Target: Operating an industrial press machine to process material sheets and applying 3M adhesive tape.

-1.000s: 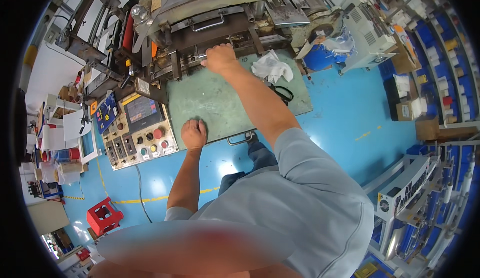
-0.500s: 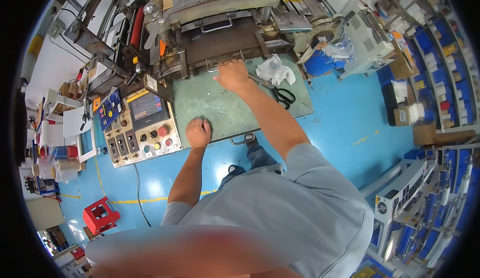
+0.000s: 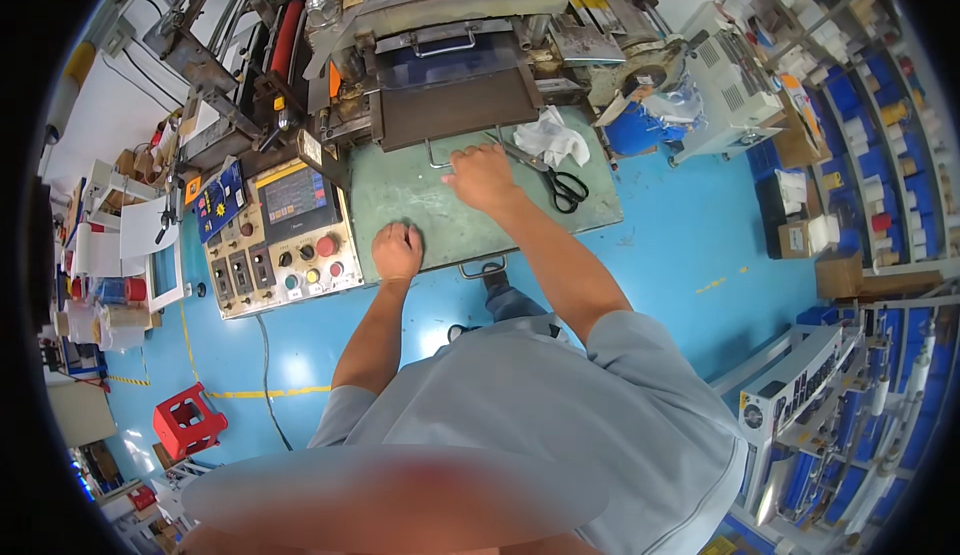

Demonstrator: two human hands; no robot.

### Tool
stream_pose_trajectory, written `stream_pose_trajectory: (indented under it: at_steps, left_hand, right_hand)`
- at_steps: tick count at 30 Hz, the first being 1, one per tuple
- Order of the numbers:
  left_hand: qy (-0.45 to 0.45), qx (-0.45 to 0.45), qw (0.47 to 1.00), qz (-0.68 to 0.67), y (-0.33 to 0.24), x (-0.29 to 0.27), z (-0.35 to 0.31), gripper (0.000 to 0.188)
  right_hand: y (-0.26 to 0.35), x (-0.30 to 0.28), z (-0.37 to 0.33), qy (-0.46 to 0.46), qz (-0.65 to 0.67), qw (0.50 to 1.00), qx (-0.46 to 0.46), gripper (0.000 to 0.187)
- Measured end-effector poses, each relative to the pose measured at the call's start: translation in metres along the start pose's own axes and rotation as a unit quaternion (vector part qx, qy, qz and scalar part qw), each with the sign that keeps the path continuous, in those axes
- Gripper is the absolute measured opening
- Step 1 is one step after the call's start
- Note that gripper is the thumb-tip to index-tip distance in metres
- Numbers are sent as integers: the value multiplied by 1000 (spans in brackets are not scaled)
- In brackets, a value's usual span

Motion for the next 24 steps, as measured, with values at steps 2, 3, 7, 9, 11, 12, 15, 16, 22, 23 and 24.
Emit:
stream_pose_trajectory:
  at_steps: [2,3,7,9,11,12,15,16,22,23,24]
  left_hand:
    - [1,0,1000,-2,-1,0,-2,19]
    - [3,-2,1000,-1,0,0,-4,18]
    - [4,-1,1000,-1,0,0,-4,18]
    - [6,-2,1000,-2,2,1,-2,17]
    - [7,-11,1000,2,3,0,-3,17]
    - [2,-7,1000,0,3,0,-2,17]
    - [-14,-3,1000,-5,1,-7,-1,17]
    - [-15,-1,1000,-10,1,-8,2,18]
    - [48,16,987,-153,17,-15,-5,17]
    - [47,23,986,-160,18,-17,-6,17]
    - [47,30,984,-167,18,-17,-6,17]
  right_hand:
    - [4,-5,-8,-11,-4,1000,-5,33]
    - [5,-4,-15,-10,-4,1000,-2,33]
    - [13,-6,-39,-22,7,1000,-7,31]
    - [19,-7,-54,-28,10,1000,-8,29]
    - [27,-8,-73,-33,23,999,-18,27]
    - [30,-9,-83,-29,24,999,-23,27]
    - [37,-13,-107,-51,20,998,-27,28]
    - [37,-13,-108,-47,23,998,-32,28]
    - [34,-14,-110,-50,12,997,-51,29]
    - [34,-14,-108,-47,16,997,-55,29]
    - [32,-11,-107,-32,15,998,-54,29]
Point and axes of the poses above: each hand's wrist, its own z-axis towards the middle knuckle, its own x-axis out of the palm, y = z × x, the point moved 6 cm from there along z, towards the middle knuckle
